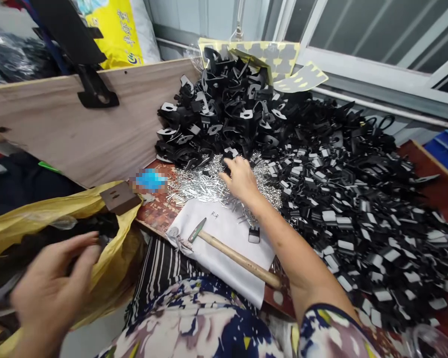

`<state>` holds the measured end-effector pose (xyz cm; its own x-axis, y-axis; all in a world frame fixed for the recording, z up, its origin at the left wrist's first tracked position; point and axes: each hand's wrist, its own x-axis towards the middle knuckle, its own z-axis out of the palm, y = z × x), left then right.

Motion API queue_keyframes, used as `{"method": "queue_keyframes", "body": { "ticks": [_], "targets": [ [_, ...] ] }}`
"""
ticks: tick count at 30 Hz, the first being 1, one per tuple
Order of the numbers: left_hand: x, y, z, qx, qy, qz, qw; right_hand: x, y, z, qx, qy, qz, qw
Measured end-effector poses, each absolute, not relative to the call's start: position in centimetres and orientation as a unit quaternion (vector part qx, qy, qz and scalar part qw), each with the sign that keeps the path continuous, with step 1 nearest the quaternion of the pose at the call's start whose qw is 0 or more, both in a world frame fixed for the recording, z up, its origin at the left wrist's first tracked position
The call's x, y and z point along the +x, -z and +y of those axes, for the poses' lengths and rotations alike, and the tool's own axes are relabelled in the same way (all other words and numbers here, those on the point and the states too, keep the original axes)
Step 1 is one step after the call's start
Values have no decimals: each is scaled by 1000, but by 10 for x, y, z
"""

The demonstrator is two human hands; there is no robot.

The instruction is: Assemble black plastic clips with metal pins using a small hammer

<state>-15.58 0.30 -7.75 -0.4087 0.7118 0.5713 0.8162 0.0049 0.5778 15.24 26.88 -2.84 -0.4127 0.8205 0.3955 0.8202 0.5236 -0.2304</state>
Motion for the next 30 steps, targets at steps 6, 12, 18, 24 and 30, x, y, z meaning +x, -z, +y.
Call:
{"method": "queue_keyframes", "body": {
  "ticks": [6,12,18,24,30],
  "targets": [
    [-104,82,19,-678,428,-586,-114,146,40,347,-566,-39,-765,306],
    [-85,89,40,-665,434,-538,-283,201,28,317,-562,-103,-718,398],
    [-46,77,65,-694,431,-425,-390,190,41,165,-405,-461,-745,261],
    [-30,83,67,-699,365,-408,-460,238,59,103,-564,-257,-751,228],
    [-33,84,62,-669,338,-463,-473,254,79,112,-646,42,-760,57]
  ]
}}
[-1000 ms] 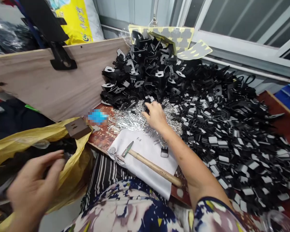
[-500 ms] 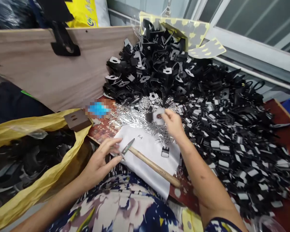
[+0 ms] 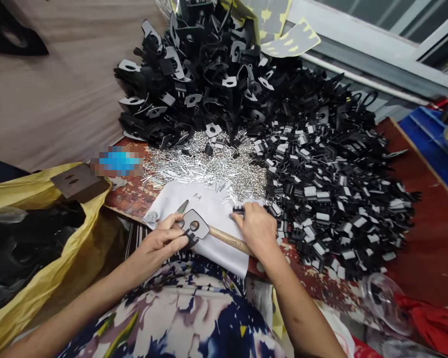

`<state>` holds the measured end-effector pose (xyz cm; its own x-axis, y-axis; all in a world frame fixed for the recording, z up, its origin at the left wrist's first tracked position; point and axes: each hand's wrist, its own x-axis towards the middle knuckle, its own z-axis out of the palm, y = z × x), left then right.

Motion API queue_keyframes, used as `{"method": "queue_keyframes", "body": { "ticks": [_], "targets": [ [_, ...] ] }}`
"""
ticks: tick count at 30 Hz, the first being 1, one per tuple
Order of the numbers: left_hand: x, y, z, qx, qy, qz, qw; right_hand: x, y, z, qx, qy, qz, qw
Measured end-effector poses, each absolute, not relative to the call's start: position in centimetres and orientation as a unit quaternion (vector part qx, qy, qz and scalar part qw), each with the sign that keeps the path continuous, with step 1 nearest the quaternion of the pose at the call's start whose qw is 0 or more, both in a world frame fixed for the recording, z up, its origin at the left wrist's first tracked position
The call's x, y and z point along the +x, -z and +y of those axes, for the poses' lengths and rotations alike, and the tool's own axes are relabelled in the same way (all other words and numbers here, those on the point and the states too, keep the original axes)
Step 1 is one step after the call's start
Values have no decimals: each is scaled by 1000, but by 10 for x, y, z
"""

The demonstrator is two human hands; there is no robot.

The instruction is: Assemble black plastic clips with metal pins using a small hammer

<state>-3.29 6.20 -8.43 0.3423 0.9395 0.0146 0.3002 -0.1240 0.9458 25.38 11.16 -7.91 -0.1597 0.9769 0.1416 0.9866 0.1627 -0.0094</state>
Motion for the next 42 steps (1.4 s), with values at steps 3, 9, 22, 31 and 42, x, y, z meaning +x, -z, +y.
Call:
{"method": "queue_keyframes", "body": {
  "ticks": [3,9,22,31,42],
  "targets": [
    [-30,82,58,599,-356,451,558,245,87,113,-625,-10,-776,90],
    [-22,82,54,377,-414,406,723,229,72,105,-504,-147,-788,321],
    [3,68,64,334,-471,339,743,173,63,84,-420,-137,-784,437],
    [-21,79,63,464,-470,422,621,171,58,78,-369,-422,-741,369],
    [-58,85,49,461,-469,467,591,153,70,186,-462,-105,-873,119]
  ]
}}
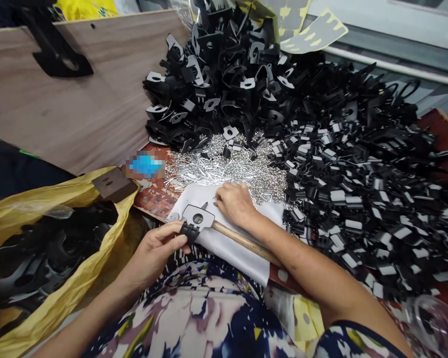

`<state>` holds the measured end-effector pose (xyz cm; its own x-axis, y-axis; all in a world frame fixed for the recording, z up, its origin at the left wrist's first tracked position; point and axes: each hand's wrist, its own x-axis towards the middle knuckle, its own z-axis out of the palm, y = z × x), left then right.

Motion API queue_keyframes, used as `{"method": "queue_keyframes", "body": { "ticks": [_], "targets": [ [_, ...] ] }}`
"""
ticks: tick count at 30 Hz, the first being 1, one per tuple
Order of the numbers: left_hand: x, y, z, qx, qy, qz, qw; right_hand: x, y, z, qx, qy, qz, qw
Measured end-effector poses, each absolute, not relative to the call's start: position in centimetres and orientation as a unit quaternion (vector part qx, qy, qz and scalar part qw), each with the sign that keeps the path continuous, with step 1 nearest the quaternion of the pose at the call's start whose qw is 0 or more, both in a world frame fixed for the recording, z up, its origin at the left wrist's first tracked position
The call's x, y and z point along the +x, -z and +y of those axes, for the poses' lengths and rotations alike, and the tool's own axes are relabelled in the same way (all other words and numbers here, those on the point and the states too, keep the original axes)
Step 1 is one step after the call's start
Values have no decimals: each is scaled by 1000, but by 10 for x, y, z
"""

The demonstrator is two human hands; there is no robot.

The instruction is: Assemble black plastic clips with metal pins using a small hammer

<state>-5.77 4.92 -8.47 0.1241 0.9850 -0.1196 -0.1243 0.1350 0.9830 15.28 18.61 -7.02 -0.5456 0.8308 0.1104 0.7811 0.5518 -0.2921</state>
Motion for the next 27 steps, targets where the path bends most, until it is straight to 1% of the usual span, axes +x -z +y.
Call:
{"method": "queue_keyframes", "body": {
  "ticks": [4,7,10,14,16,18,20,21,22,23,25,27],
  "targets": [
    [-53,79,53,467,-448,481,592,156,62,170,-405,-118,-897,133],
    [-47,76,60,542,-442,496,514,161,40,137,-347,-95,-923,139],
    [-39,77,68,607,-439,496,440,161,25,102,-285,-44,-947,138],
    [-29,81,72,615,-442,485,438,161,31,75,-273,-12,-946,174],
    [-26,82,71,614,-443,488,434,166,39,71,-270,-44,-941,200],
    [-26,84,70,612,-442,497,428,172,45,76,-279,-112,-926,228],
    [-27,86,70,598,-445,509,431,180,49,92,-318,-189,-895,248],
    [-28,88,70,582,-448,515,442,182,50,104,-350,-202,-880,250],
    [-29,89,70,560,-451,519,462,184,51,118,-387,-187,-870,241],
    [-31,90,70,534,-452,522,488,185,53,134,-420,-144,-870,215],
    [-33,92,70,484,-452,518,541,181,58,163,-452,-18,-884,116],
    [-34,91,70,448,-459,507,576,172,64,184,-438,57,-897,28]
  ]
}}
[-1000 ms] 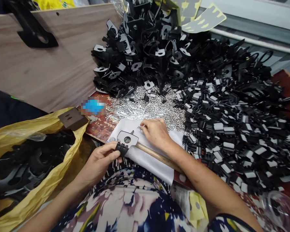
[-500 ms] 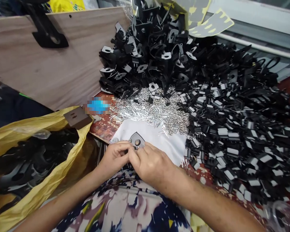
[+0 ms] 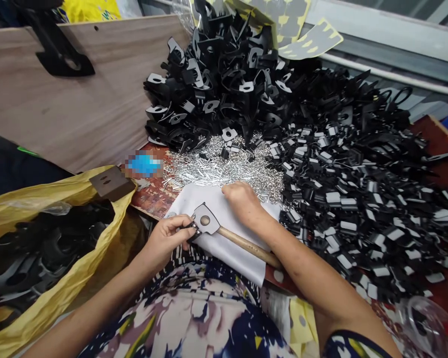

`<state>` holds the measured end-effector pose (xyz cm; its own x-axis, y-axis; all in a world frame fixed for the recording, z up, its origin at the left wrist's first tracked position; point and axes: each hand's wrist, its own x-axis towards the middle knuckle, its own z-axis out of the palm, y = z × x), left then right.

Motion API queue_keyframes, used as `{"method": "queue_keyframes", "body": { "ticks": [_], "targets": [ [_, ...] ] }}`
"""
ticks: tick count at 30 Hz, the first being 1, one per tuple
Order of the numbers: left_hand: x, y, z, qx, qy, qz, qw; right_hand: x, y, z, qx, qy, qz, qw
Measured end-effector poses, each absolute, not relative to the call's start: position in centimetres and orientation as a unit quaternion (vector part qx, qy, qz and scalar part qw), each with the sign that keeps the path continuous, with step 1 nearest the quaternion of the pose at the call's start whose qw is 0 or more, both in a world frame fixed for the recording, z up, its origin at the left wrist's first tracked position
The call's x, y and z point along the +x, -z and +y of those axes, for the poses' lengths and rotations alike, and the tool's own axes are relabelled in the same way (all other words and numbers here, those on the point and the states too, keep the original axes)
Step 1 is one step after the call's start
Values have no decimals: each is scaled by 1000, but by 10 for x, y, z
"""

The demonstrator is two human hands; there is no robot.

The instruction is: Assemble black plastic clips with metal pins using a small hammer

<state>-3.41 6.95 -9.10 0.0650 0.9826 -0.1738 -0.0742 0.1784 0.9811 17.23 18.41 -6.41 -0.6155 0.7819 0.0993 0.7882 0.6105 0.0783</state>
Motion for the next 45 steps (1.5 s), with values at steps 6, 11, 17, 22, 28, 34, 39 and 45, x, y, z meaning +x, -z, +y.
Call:
{"method": "queue_keyframes", "body": {
  "ticks": [6,11,17,22,28,34,39,45],
  "targets": [
    [-41,83,69,329,-502,465,651,152,81,200,-403,94,-910,-10],
    [-50,81,71,265,-540,410,685,174,75,205,-398,74,-912,62],
    [-43,84,77,218,-579,376,689,189,39,153,-415,-162,-833,328],
    [-27,85,81,216,-575,364,700,159,34,108,-342,-227,-809,421],
    [-20,83,75,202,-572,348,714,140,46,101,-358,-173,-819,415],
    [-15,89,70,167,-596,338,709,134,44,88,-284,106,-881,364],
    [-9,89,69,145,-621,328,697,125,43,90,-288,140,-888,331],
    [-16,81,63,172,-579,331,725,140,43,92,-280,44,-891,355]
  ]
}}
